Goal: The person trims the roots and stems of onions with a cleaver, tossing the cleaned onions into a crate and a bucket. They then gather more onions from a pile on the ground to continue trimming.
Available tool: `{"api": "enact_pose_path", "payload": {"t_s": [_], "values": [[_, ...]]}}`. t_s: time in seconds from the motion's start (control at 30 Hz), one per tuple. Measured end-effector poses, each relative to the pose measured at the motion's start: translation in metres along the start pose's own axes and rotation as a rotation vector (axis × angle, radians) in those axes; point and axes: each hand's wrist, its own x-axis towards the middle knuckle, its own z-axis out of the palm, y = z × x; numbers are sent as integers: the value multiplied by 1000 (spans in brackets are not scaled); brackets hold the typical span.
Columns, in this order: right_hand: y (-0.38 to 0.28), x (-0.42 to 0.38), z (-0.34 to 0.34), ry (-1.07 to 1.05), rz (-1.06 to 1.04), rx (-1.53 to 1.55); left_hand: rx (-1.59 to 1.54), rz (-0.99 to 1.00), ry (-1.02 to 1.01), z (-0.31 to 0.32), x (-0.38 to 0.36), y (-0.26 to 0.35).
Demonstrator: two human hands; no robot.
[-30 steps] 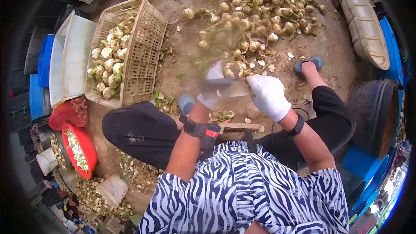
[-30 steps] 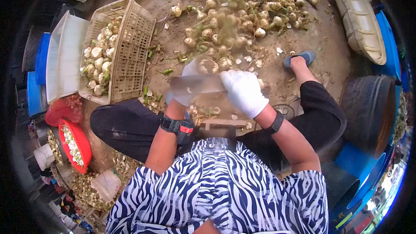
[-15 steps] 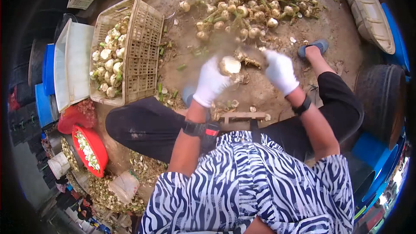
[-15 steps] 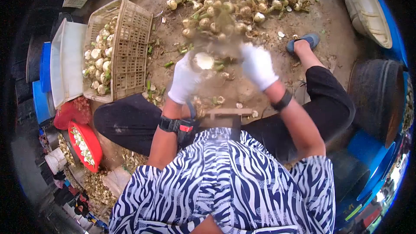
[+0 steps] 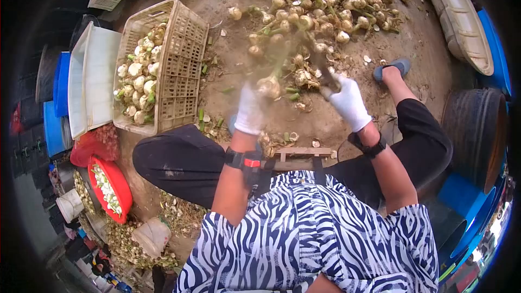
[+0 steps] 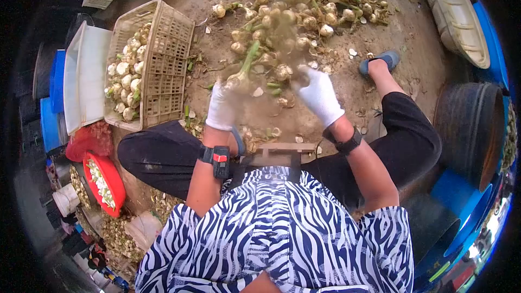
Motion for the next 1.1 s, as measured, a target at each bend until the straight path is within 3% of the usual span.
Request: {"api": "enact_pose_path", "payload": {"t_s": [0.13,0.17,0.23,0.3,0.37,0.4,0.43,0.47,0.5,0.57,0.67,0.7,0.77,0.8,0.87,0.93,0.97,1.0,1.07,1.1], "values": [[-27,-3,14,-60,-111,-143,681,134,-171,-33,13,-25],[-30,1,16,-52,-149,-210,678,138,-165,-39,13,-27],[-17,10,20,-75,-152,-265,-169,-126,-267,-39,12,-20],[45,24,27,-258,-133,-584,-300,-54,-134,-40,6,13],[90,25,19,-350,231,-546,-548,91,112,-25,7,73],[105,22,19,-219,278,-410,-528,270,55,6,8,111],[113,22,24,-230,295,-416,-598,371,-68,-53,16,128],[116,27,33,-129,244,-164,-694,407,-248,-33,15,146],[116,41,42,-15,175,87,-657,480,-83,-43,18,155],[124,65,71,-95,80,-115,-729,298,89,-60,33,149],[139,80,125,-142,-107,-426,-203,116,286,-81,41,78],[135,79,136,-154,-69,-546,-41,31,360,-84,42,57],[140,78,145,-153,-66,-737,-20,-165,514,-53,32,26],[140,78,145,-157,-70,-736,105,-150,484,-67,32,2],[140,81,138,-236,55,-658,219,-128,454,-81,32,-30],[140,77,126,-41,-28,-282,596,-325,342,-79,25,-54],[126,74,115,-5,-34,-105,413,-244,231,-79,27,-70],[123,72,111,-69,139,360,502,-230,205,-64,25,-75],[71,58,83,-234,263,608,583,-208,174,-46,28,-81],[56,51,75,-284,276,702,639,-101,101,-45,36,-85]]}}
